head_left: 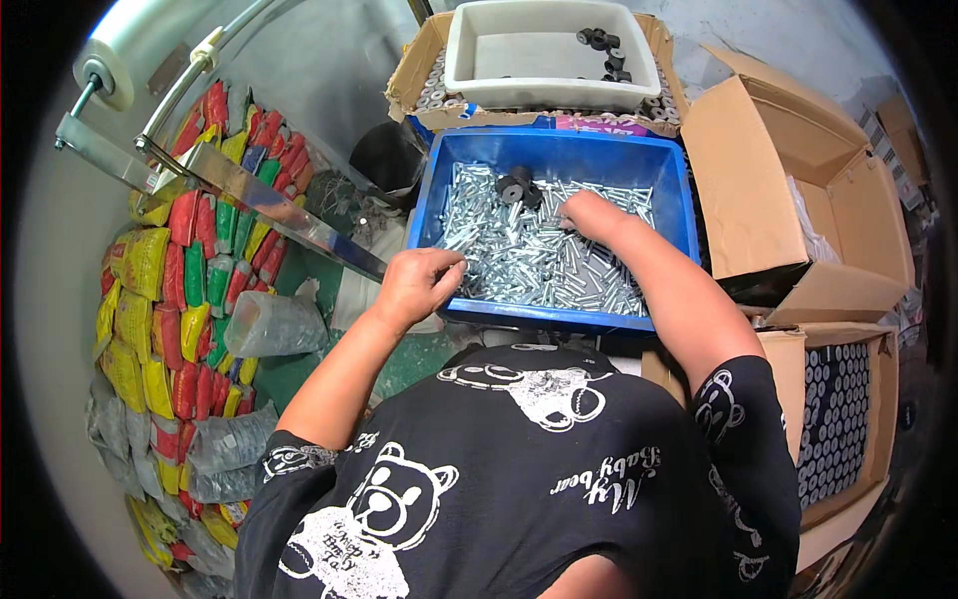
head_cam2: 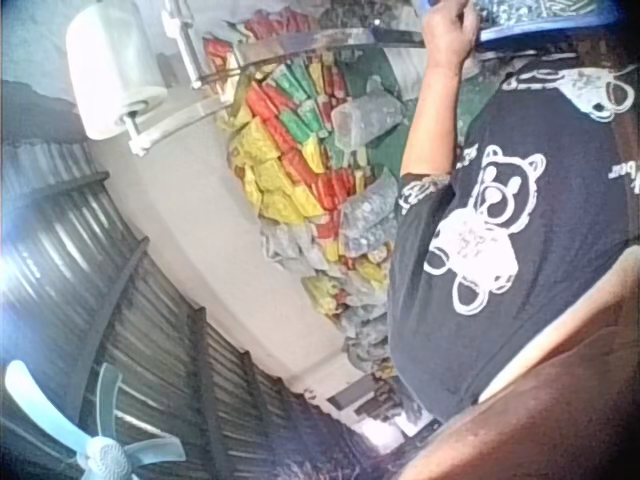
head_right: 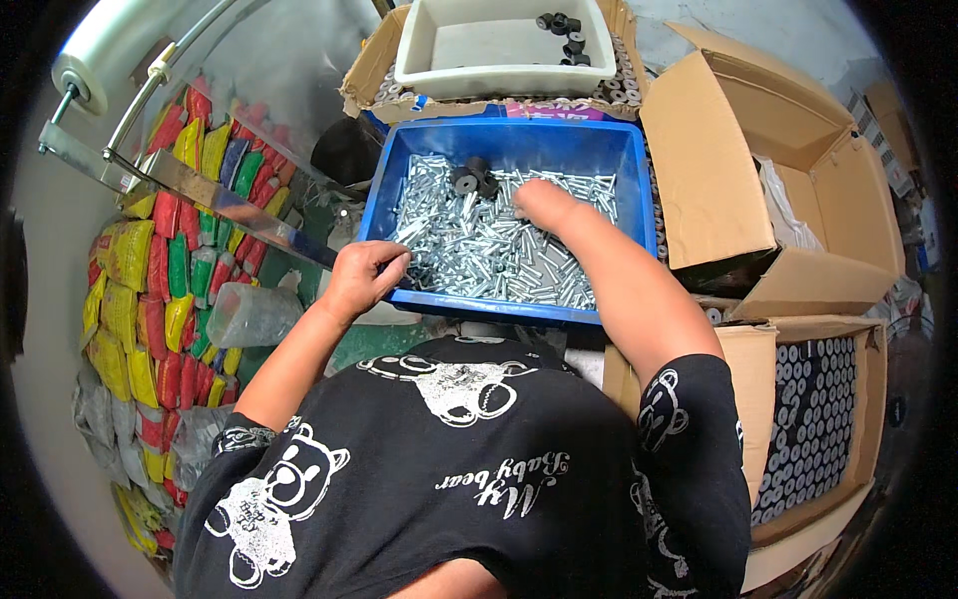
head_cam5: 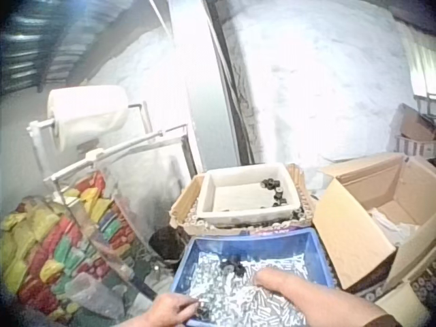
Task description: The person packs and organizes hardware components by hand, sorting screws and rubber bushings from plastic containers and arranging cylindrical parts into cardboard boxes.
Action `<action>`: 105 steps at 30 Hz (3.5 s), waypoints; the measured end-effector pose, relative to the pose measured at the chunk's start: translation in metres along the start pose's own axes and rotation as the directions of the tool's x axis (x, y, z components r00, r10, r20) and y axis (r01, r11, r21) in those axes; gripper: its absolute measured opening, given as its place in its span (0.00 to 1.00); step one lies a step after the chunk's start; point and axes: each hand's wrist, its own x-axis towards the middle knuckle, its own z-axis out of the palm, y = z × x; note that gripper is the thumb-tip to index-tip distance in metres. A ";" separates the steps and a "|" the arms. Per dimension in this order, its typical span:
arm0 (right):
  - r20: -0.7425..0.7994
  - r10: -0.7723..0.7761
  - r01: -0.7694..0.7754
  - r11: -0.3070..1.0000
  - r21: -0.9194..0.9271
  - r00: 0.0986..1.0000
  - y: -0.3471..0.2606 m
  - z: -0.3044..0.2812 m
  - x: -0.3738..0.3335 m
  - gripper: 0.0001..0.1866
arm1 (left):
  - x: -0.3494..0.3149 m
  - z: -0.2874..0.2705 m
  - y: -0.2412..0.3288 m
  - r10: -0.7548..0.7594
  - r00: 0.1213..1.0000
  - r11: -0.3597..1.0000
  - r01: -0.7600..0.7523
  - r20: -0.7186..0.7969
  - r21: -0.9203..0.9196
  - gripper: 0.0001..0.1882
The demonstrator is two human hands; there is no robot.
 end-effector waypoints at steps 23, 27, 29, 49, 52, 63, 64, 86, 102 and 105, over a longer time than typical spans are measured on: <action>0.217 0.111 -0.128 -0.527 0.840 0.970 -0.057 -0.059 0.039 0.14 | -0.002 0.007 -0.015 0.176 0.976 0.982 -0.184 -0.131 -0.050 0.09; 0.224 0.037 -0.165 -0.562 0.810 0.974 -0.098 -0.065 0.077 0.18 | -0.004 0.007 -0.017 0.190 0.968 0.970 -0.211 -0.163 -0.123 0.09; 0.272 0.064 -0.193 -0.555 0.809 0.960 -0.115 -0.064 0.097 0.21 | -0.004 0.008 -0.018 0.203 0.963 0.959 -0.232 -0.180 -0.164 0.09; 0.163 0.370 -0.287 0.312 0.906 0.915 -0.171 -0.054 0.201 0.32 | -0.003 0.009 -0.019 0.260 0.959 0.944 -0.277 -0.114 -0.180 0.07; -0.027 0.214 -0.130 0.685 0.717 0.977 -0.179 -0.088 0.127 0.26 | -0.001 0.008 -0.021 0.172 0.985 0.972 -0.164 0.033 -0.167 0.08; -0.421 0.840 -0.617 0.538 0.574 0.341 -0.116 -0.205 -0.307 0.12 | 0.001 0.005 -0.012 0.134 0.991 0.988 -0.135 -0.017 -0.074 0.07; -0.509 0.821 -0.811 0.472 0.346 0.260 -0.097 -0.196 -0.358 0.13 | 0.002 0.006 -0.009 0.121 0.993 0.989 -0.120 0.004 -0.083 0.07; -0.177 0.979 -0.963 0.142 0.228 0.102 0.048 -0.030 -0.563 0.12 | 0.000 0.002 -0.004 0.198 0.975 0.976 -0.206 -0.103 -0.069 0.09; -0.266 0.550 -0.458 0.822 0.338 0.792 -0.110 -0.131 -0.073 0.18 | -0.002 -0.001 -0.018 0.221 0.968 0.963 -0.236 -0.119 -0.128 0.09; -0.169 0.483 -0.483 0.874 0.045 0.859 -0.062 -0.042 0.006 0.28 | 0.004 0.001 -0.013 0.254 0.961 0.950 -0.270 -0.112 -0.155 0.08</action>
